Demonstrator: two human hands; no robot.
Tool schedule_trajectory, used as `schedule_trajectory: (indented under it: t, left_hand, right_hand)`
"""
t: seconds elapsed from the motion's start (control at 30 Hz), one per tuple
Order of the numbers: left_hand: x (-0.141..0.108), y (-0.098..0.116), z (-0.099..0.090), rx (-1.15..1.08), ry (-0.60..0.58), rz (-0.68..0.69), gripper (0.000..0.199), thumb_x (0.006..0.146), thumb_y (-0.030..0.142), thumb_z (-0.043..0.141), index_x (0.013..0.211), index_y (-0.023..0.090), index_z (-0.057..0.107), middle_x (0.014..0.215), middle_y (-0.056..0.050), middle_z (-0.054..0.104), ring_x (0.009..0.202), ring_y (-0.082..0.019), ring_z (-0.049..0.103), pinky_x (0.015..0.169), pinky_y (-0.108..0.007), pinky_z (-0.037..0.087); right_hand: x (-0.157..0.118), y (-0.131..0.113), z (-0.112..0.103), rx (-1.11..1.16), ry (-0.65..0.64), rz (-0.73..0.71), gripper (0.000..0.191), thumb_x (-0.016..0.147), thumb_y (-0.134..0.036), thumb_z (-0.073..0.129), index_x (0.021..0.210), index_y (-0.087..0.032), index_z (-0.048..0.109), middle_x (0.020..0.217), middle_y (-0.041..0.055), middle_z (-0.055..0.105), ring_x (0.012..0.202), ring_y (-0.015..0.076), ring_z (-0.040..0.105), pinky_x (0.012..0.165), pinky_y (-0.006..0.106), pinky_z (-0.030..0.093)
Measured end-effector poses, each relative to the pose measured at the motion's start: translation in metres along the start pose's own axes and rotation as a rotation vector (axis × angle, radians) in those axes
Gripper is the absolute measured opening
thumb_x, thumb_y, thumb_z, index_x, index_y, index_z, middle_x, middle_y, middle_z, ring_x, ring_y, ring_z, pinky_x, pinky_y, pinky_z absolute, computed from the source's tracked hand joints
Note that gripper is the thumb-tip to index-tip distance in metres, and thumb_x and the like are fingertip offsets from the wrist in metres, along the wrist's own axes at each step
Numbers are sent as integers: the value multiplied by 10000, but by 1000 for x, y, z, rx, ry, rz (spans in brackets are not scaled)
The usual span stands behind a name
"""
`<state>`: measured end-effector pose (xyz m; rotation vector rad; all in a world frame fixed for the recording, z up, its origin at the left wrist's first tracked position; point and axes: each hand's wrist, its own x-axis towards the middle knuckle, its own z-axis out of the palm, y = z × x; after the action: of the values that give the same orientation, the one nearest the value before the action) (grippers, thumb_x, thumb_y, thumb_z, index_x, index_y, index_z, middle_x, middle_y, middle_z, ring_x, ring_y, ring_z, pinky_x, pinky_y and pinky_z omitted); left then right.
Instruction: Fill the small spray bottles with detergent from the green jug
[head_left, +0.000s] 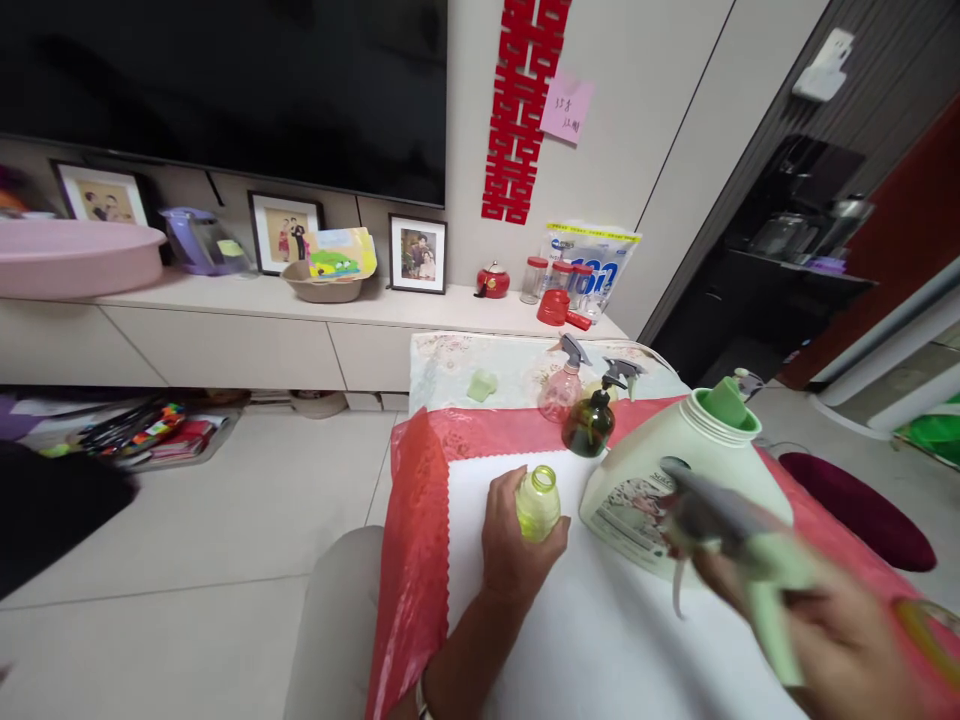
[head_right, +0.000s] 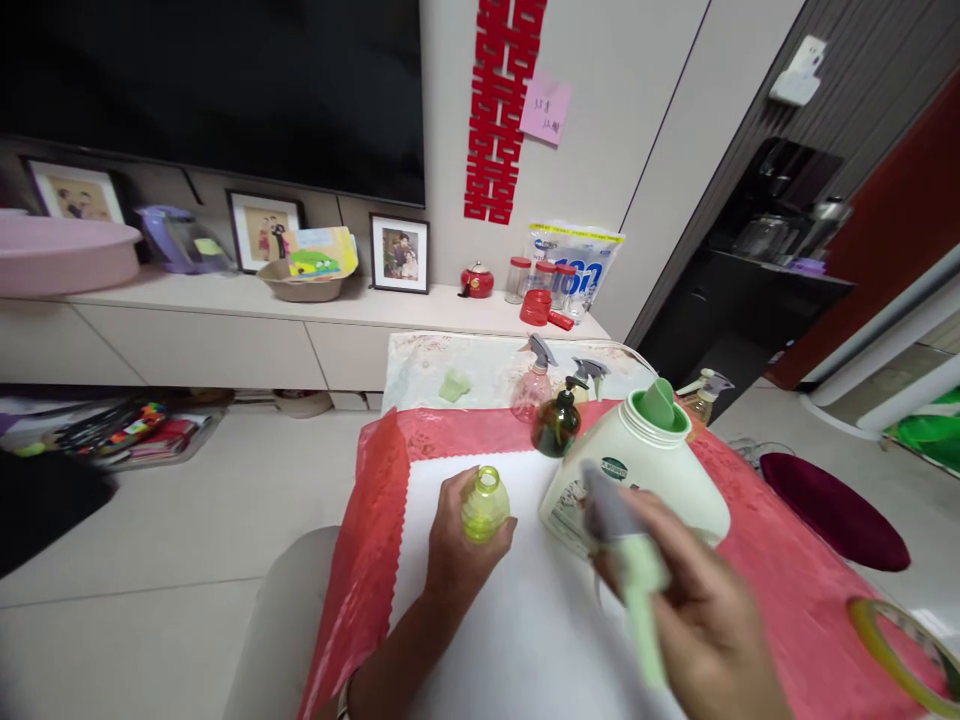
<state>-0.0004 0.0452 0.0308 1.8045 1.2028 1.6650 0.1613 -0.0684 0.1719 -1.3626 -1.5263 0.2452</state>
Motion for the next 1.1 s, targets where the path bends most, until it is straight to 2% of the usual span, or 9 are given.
schedule_trajectory:
  t: [0.1, 0.23, 0.47, 0.57, 0.67, 0.77, 0.83, 0.97, 1.1]
  left_hand:
    - [2, -2, -2, 12, 5, -8, 636, 672, 158, 700, 1262, 186, 462, 1104, -118, 604, 1036, -288, 628, 913, -500, 556]
    - [3, -4, -3, 24, 9, -36, 645, 667, 145, 701, 1265, 185, 461, 1120, -120, 594, 1053, -289, 620, 930, -506, 547]
    - [-1, -6, 0, -14, -98, 35, 747, 607, 132, 730, 1294, 196, 444, 1163, -112, 591, 1090, -293, 615, 963, -497, 541]
    - [-3, -6, 1, -17, -145, 33, 777, 584, 133, 741, 1297, 211, 442, 1173, -105, 598, 1103, -302, 617, 967, -503, 541]
    - [-4, -6, 1, -29, -168, -13, 781, 581, 131, 742, 1296, 220, 440, 1182, -101, 601, 1116, -301, 618, 976, -500, 539]
    - [-4, -6, 1, -53, -168, -61, 770, 587, 131, 737, 1294, 213, 443, 1191, -103, 598, 1132, -299, 614, 993, -501, 530]
    - [-4, -6, 1, -67, -168, -82, 766, 589, 127, 732, 1295, 204, 441, 1195, -107, 596, 1139, -298, 612, 1003, -502, 524]
    - [-4, -4, 1, -78, -179, -123, 781, 595, 120, 728, 1308, 196, 419, 1211, -112, 590, 1143, -292, 612, 1009, -497, 521]
    - [-4, -4, 1, -78, -177, -79, 751, 583, 110, 735, 1271, 192, 444, 1188, -108, 591, 1136, -295, 611, 1009, -507, 520]
  right_hand:
    - [-20, 23, 18, -202, -250, -20, 302, 949, -353, 604, 1232, -263, 657, 1205, 23, 588, 1023, 124, 616, 787, 139, 545]
    - [-48, 55, 43, -320, -650, 68, 371, 986, -262, 424, 1314, -208, 589, 1220, 71, 544, 1105, 152, 536, 962, 257, 487]
    - [-80, 85, 66, -367, -776, 25, 430, 930, -206, 448, 1333, -183, 596, 1280, 110, 504, 1163, 196, 504, 960, 301, 485]
    - [-79, 78, 42, -402, -635, -80, 377, 965, -295, 512, 1317, -191, 600, 1354, 99, 469, 1217, 197, 505, 997, 273, 499]
    - [-72, 63, 0, -430, -184, -130, 342, 954, -373, 587, 1262, -225, 601, 1282, 46, 538, 1136, 154, 572, 952, 184, 519]
    - [-61, 52, -38, -280, 334, 178, 468, 836, -488, 702, 1199, -202, 625, 1183, 59, 594, 1075, 180, 600, 931, 193, 531]
    - [-52, 54, -53, -195, 516, 319, 658, 717, -544, 772, 1249, -189, 616, 1215, 77, 582, 1113, 222, 588, 918, 228, 547]
    - [-39, 80, -61, -172, 388, 517, 868, 564, -605, 815, 1294, -182, 615, 1253, 73, 570, 1135, 249, 588, 782, 190, 577]
    - [-31, 110, -53, -96, 341, 564, 780, 553, -605, 795, 1140, -114, 640, 1119, 104, 625, 994, 240, 643, 716, 185, 580]
